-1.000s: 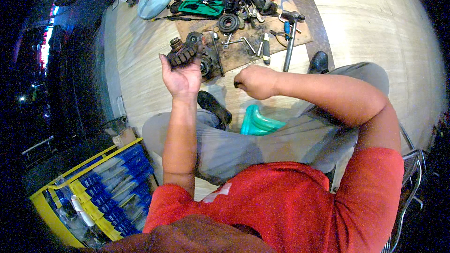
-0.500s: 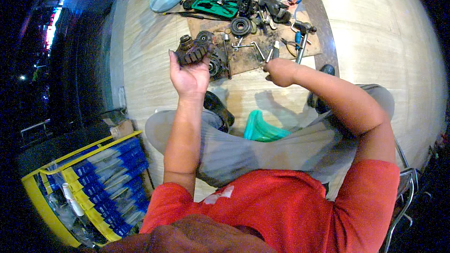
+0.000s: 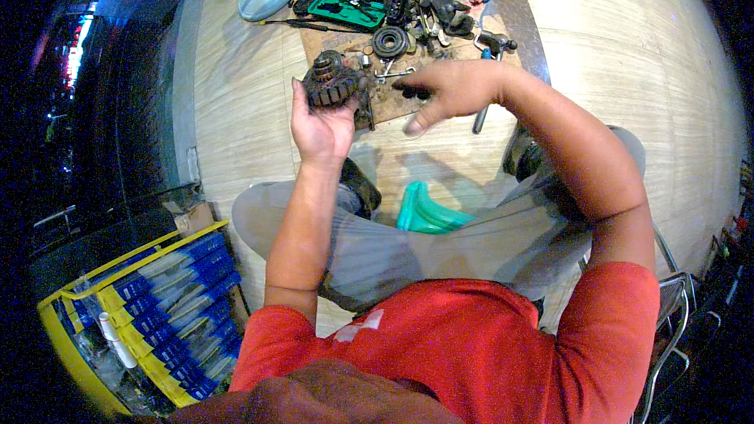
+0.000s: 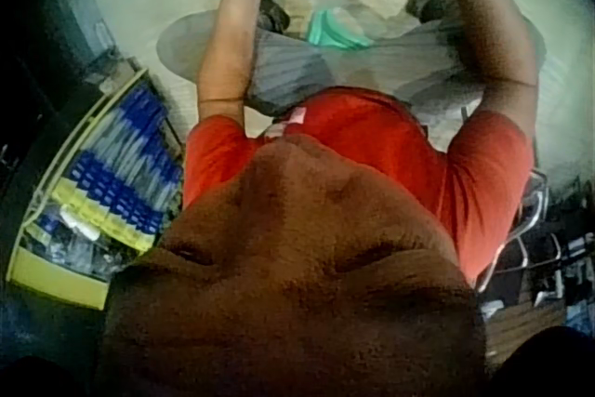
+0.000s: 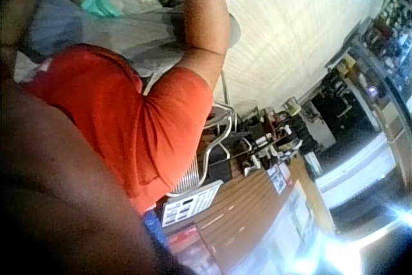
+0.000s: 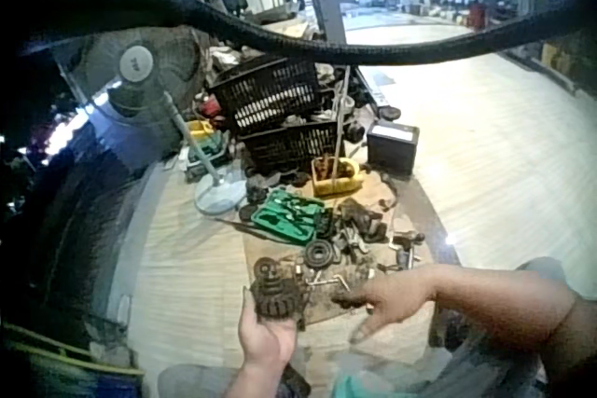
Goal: The person assembles a mechanical component with copper windings by hand, fitting internal parts together.
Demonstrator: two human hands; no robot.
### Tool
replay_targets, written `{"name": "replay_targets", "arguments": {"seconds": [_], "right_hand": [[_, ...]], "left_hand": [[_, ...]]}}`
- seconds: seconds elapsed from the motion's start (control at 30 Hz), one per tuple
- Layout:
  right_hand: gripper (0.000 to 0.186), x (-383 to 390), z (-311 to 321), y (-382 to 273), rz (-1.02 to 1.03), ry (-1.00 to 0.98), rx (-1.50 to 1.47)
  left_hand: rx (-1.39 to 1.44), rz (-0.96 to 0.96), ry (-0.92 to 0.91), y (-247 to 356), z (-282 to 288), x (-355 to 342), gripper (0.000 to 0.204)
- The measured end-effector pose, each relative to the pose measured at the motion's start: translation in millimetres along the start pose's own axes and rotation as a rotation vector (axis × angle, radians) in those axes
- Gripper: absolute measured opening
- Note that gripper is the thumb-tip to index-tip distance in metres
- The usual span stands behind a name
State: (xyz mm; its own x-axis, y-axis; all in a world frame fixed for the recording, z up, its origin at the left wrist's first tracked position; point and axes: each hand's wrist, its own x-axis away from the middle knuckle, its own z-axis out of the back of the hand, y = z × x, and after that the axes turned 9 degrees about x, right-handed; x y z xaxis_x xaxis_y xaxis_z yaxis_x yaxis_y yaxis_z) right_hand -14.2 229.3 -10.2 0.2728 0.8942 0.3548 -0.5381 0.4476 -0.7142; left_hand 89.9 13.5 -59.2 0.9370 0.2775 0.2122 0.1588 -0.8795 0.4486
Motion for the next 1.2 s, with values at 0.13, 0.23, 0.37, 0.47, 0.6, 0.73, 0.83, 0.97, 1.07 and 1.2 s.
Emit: {"name": "replay_targets", "arguments": {"seconds": [0.13, 0.23, 0.37, 0.47, 0.6, 0.73, 0.83, 0.97, 1.07, 1.2], "right_hand": [[0.057, -7.8, -7.5, -3.4, -0.228, 0.089, -0.331], [0.048, -5.9, -11.6, -8.1, -0.08, 0.162, -0.846], [0.057, 10.0, 8.6, -13.2, 0.116, 0.185, -1.009], [0.057, 22.0, 17.7, -9.3, 0.148, 0.255, -1.021], [0.051, 18.2, 10.4, -14.5, 0.062, 0.316, -1.14], [0.038, -0.7, -17.4, -24.4, -0.305, 0.239, -0.731], [0.034, -17.4, -44.2, -22.1, -0.285, 0.193, -0.743], [0.032, -27.7, -62.0, -13.8, -0.211, 0.262, -1.233], [0.034, -32.5, -58.8, -9.7, -0.145, 0.242, -1.569], [0.034, -27.4, -51.0, -7.2, -0.133, 0.17, -1.644]], "left_hand": [[-0.004, 0.013, 0.007, 0.0, -2.1, 1.1, 0.055], [0.013, 0.016, 0.03, -1.2, -5.1, 2.2, 0.055], [-0.002, -0.012, 0.036, 0.3, -4.0, 2.3, 0.054], [0.027, -0.026, 0.057, 2.6, -4.0, 1.0, 0.053], [0.04, -0.025, 0.072, 2.3, -0.6, -1.4, 0.05], [0.038, 0.014, 0.058, -2.4, -2.8, 1.1, 0.048], [0.038, 0.045, 0.023, -6.0, -5.6, 3.0, 0.04], [0.059, 0.088, -0.01, -12.7, -10.5, 5.3, 0.035], [0.0, 0.085, -0.059, -13.7, -4.4, 6.7, 0.046], [-0.004, 0.058, -0.101, -8.9, -4.5, 7.9, 0.044]]}}
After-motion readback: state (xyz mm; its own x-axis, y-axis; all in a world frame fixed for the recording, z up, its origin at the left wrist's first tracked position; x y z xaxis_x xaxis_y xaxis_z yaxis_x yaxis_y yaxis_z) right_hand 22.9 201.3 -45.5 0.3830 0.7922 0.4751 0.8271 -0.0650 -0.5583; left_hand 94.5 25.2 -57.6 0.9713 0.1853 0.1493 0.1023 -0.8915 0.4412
